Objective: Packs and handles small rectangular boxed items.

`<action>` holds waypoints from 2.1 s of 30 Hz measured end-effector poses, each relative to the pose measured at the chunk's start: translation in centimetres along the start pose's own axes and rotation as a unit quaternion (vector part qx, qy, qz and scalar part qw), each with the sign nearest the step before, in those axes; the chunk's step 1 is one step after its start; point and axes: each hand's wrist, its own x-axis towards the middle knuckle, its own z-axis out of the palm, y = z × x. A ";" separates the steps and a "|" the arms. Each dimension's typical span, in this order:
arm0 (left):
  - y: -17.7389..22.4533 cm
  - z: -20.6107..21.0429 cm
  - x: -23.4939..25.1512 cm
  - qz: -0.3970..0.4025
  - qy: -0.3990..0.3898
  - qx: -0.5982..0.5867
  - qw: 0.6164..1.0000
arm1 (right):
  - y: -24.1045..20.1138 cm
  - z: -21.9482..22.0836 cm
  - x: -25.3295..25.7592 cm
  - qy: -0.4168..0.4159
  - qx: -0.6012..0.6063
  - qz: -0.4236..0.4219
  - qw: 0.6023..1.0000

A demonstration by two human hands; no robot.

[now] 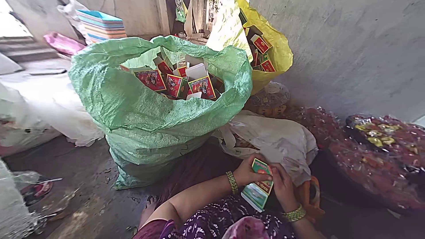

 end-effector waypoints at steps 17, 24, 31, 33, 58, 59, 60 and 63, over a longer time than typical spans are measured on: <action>-0.2 -0.5 0.4 -0.042 -0.035 0.030 0.998 | -2.5 -2.9 2.1 -0.077 -0.059 0.000 0.995; 0.3 -0.4 0.2 -0.035 -0.080 0.056 0.995 | -2.2 -3.7 2.3 -0.073 -0.069 -0.068 0.993; -0.2 -0.6 0.3 -0.036 -0.082 0.042 0.995 | -2.1 -4.1 2.2 -0.152 -0.051 -0.028 0.987; -0.2 -0.6 0.3 -0.042 -0.080 0.023 0.996 | -1.7 -4.2 2.0 -0.144 -0.034 -0.013 0.989; -2.6 -1.0 1.0 -0.129 0.043 0.051 0.989 | 17.1 -23.5 -5.4 -0.020 -0.238 0.548 0.802; -2.7 -1.0 0.9 -0.131 0.042 0.052 0.989 | 18.1 -23.3 -5.7 -0.029 -0.226 0.550 0.803; -2.8 -0.9 0.9 -0.131 0.043 0.052 0.989 | 18.8 -23.0 -5.8 -0.030 -0.219 0.553 0.804; -2.7 -1.1 0.8 -0.131 0.042 0.050 0.989 | 19.5 -22.3 -5.6 -0.009 -0.218 0.560 0.799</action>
